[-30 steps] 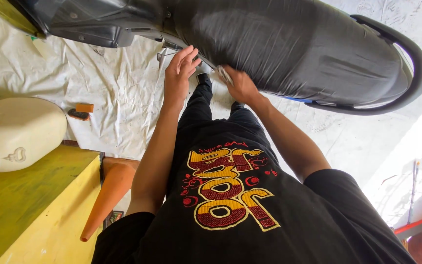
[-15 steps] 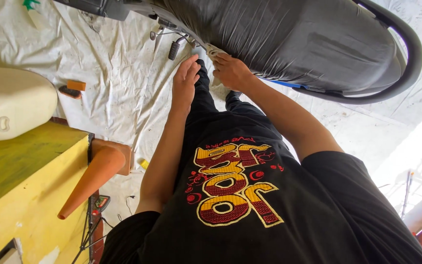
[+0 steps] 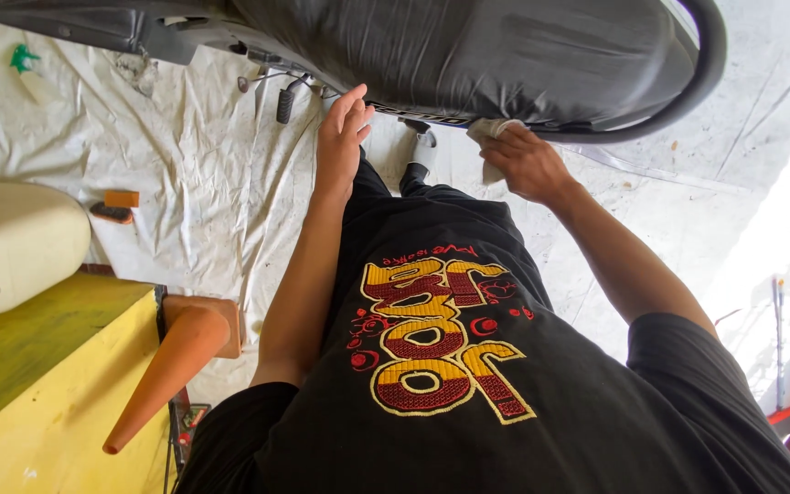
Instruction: The person cleans the black seat of a motorcycle using a white cloth. They wipe the surface repeatedly with their right hand while holding the seat with their left hand. The camera angle is a first-person view looking down at the task.
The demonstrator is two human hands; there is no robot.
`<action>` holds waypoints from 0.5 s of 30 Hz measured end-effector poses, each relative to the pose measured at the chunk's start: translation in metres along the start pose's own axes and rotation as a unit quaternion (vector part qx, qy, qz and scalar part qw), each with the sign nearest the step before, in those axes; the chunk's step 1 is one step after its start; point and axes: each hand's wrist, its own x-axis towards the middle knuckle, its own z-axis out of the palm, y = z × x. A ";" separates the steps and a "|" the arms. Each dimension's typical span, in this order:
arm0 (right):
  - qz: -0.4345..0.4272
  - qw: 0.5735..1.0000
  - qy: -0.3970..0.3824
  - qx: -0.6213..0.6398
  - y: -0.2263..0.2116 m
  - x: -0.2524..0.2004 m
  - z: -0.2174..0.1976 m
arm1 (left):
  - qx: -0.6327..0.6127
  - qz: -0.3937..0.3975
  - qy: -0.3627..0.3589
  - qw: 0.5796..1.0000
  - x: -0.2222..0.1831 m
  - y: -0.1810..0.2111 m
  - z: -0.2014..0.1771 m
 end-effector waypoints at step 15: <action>0.301 0.701 0.390 0.517 0.057 -0.009 -0.018 | 0.527 0.131 -0.045 0.839 0.081 -0.013 0.004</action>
